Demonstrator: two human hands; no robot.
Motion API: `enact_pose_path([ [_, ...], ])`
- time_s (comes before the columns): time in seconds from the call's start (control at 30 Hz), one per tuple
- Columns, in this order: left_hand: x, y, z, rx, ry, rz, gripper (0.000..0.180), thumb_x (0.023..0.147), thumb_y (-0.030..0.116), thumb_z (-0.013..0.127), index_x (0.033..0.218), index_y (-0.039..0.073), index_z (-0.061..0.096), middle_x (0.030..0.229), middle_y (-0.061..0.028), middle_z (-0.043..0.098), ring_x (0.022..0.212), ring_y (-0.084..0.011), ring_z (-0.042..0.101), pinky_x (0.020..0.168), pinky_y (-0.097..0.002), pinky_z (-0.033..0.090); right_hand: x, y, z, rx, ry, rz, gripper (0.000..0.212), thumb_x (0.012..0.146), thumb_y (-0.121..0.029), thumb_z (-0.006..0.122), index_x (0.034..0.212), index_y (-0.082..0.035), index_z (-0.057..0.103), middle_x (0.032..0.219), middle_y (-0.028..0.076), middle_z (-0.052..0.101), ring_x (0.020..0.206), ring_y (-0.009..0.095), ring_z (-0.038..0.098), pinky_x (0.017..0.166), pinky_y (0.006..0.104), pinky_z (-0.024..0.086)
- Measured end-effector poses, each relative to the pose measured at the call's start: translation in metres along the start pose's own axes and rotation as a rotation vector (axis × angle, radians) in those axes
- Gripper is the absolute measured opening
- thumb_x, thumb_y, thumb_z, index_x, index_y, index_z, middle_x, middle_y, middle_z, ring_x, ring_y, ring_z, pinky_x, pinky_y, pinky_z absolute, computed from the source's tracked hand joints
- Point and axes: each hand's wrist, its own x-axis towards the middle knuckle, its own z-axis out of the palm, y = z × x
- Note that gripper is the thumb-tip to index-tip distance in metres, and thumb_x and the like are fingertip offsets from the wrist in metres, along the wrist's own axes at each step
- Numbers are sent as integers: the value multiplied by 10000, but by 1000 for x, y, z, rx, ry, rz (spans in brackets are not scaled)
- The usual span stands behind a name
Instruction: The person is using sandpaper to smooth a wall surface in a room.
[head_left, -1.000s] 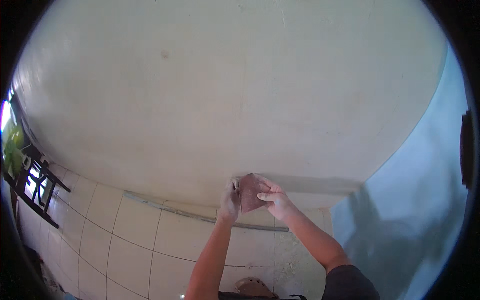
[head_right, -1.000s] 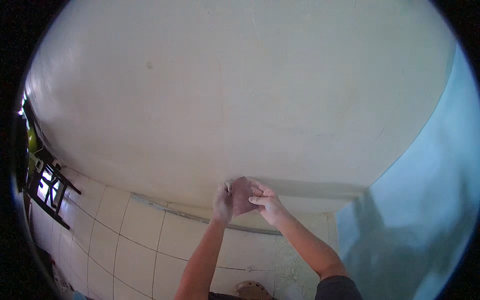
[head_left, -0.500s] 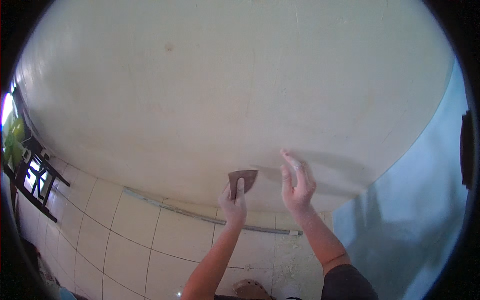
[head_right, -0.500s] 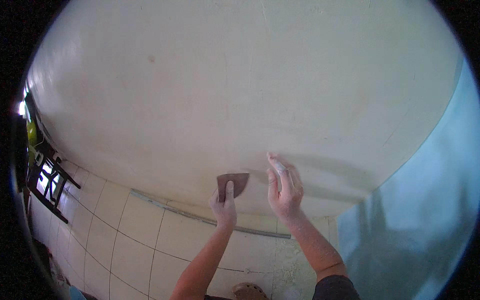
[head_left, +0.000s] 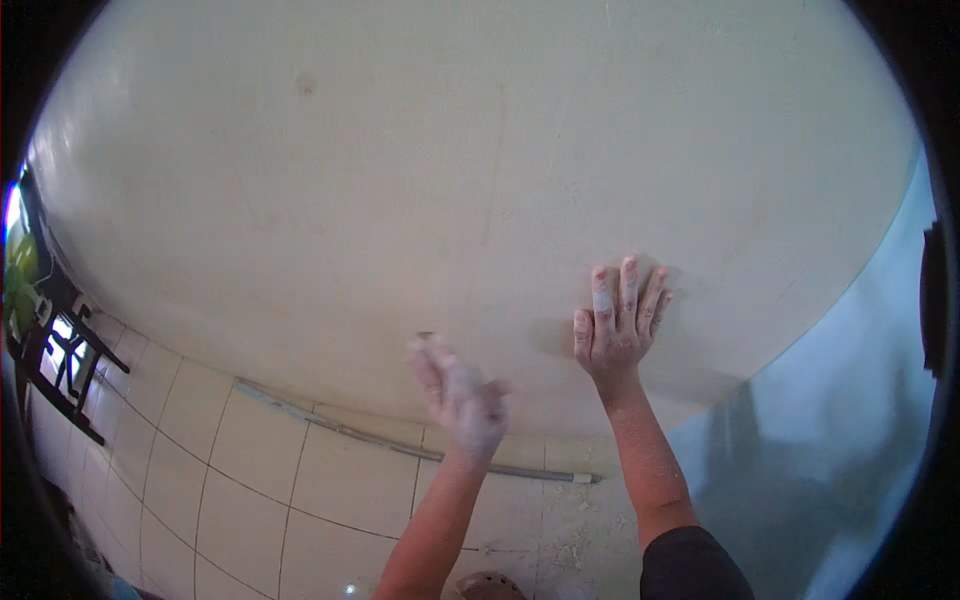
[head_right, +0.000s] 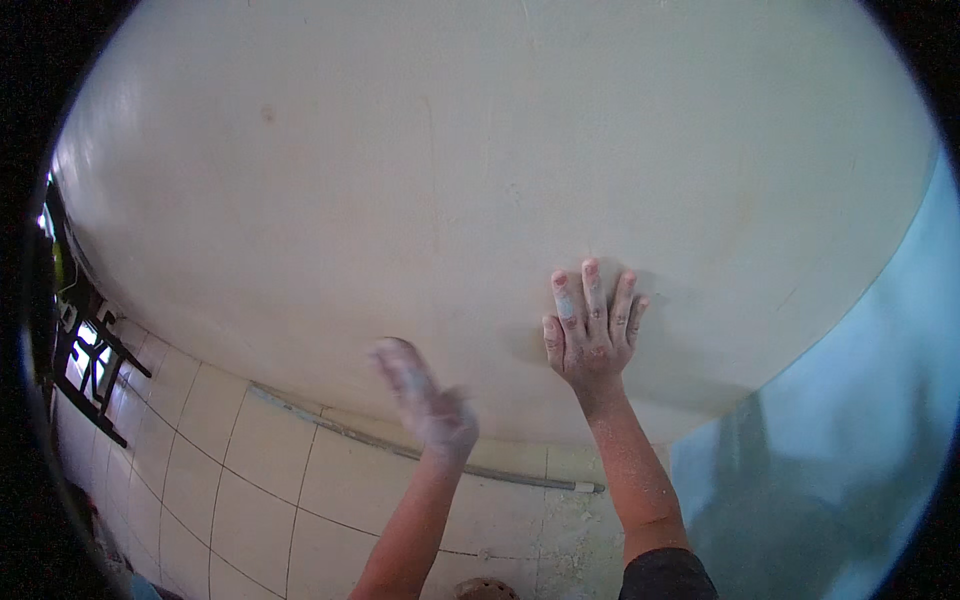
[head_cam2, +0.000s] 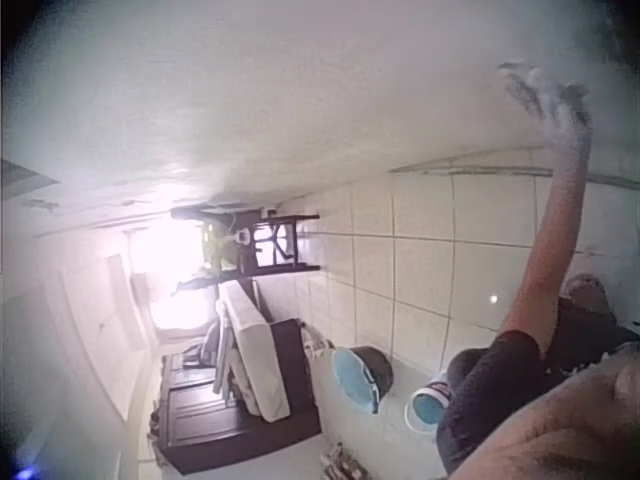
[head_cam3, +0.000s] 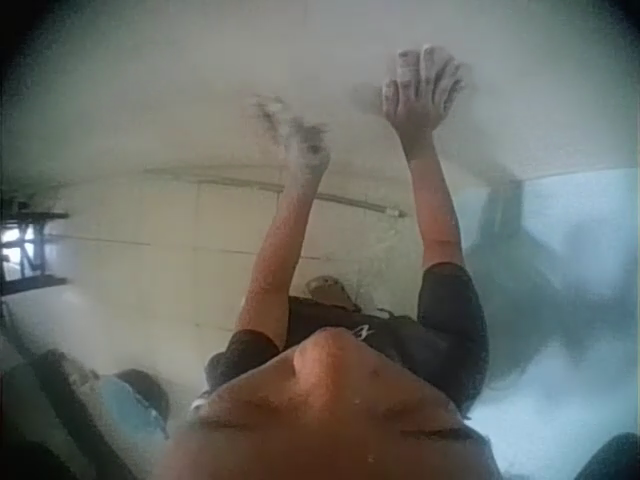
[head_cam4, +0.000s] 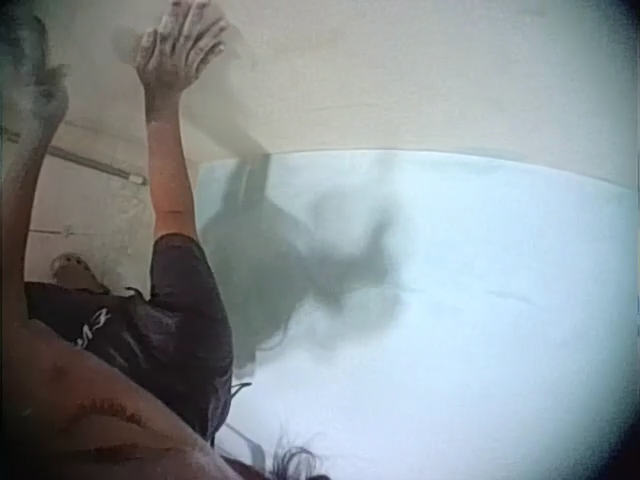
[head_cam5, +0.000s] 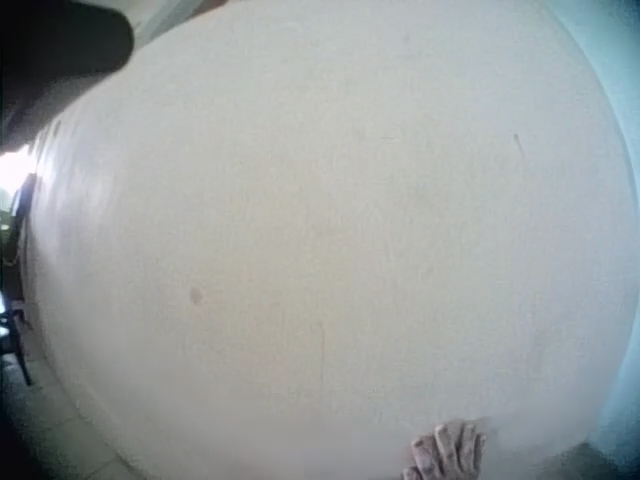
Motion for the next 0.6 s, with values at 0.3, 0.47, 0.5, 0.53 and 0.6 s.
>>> enact_pose_path([
  [0.3,-18,-82,-9,532,-451,266,410,793,97,596,1186,-22,586,1372,-265,460,1274,-448,429,1110,-506,286,-34,5,13,-10,0,46,537,1018,-406,221,1489,-167,314,1538,171,266,1412,479,171,1144,592,73],
  [0.47,39,-44,18,373,182,-157,410,771,44,550,1174,-21,593,1414,-287,405,1346,-464,331,1133,-526,250,-32,-2,14,-12,7,64,535,1018,-404,222,1487,-165,317,1538,174,265,1408,488,171,1137,603,82],
  [0.5,21,-42,24,431,-63,-9,405,831,42,511,1223,-49,551,1434,-292,375,1379,-453,272,1147,-530,189,-31,-4,15,-8,4,69,534,1018,-403,224,1486,-165,318,1539,174,265,1408,487,171,1136,604,84],
  [0.53,8,-44,27,483,-308,141,401,891,40,473,1272,-77,509,1454,-297,346,1413,-442,212,1162,-533,128,-32,-6,15,-4,7,67,534,1018,-403,224,1486,-165,318,1539,174,265,1408,487,171,1136,604,84],
  [0.6,5,-46,30,408,-385,383,388,905,45,454,1266,-86,506,1485,-290,290,1432,-424,151,1166,-532,84,-35,-2,15,1,3,56,533,1018,-401,227,1489,-167,312,1541,172,261,1410,486,168,1135,605,85],
])
